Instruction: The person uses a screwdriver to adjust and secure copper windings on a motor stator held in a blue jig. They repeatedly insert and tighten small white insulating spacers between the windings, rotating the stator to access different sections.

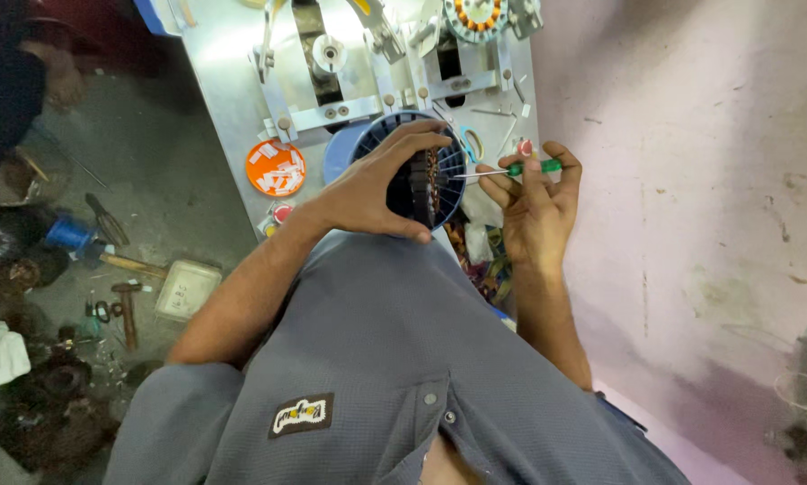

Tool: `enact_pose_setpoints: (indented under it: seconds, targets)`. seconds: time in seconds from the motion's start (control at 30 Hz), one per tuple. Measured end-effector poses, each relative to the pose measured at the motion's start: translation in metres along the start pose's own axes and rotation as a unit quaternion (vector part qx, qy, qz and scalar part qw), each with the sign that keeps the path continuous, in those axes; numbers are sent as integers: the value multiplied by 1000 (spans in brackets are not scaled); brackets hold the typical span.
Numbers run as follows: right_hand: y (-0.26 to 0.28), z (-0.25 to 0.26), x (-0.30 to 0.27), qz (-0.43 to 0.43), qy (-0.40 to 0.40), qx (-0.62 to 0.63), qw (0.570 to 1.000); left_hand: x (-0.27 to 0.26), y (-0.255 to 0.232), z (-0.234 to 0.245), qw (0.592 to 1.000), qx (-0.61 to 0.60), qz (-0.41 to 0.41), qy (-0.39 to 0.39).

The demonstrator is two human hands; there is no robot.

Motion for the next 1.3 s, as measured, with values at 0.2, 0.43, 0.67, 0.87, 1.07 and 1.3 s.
enact_pose_setpoints:
  seconds: [0.2, 0.43, 0.67, 0.87, 1.07, 1.3]
  targets:
    - [14, -27, -45, 192, 75, -129, 970, -11, 2, -5, 996, 63, 0, -62]
    - [30, -57, -88, 451, 113, -284, 838, -17, -4, -5, 989, 105, -75, -68]
    - [27, -70, -107, 521, 113, -348, 771, -15, 18, 13, 987, -160, -29, -16]
    - [24, -80, -107, 557, 133, -349, 742, -11, 25, 14, 985, -163, -49, 12]
    - [34, -96, -88, 449, 180, -367, 794, -11, 31, 11, 988, -152, -21, 17]
    - [55, -103, -57, 272, 256, -354, 858, -8, 18, 12, 992, -122, -38, 9]
Point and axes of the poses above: each hand's wrist, its own x-axis towards the middle knuckle, its own z-axis out of the back of the hand, y = z × x, the point moved 10 cm from there along x, towards the middle knuckle, and after that the axes turned 4 degrees about -x, right-handed, at the moved point
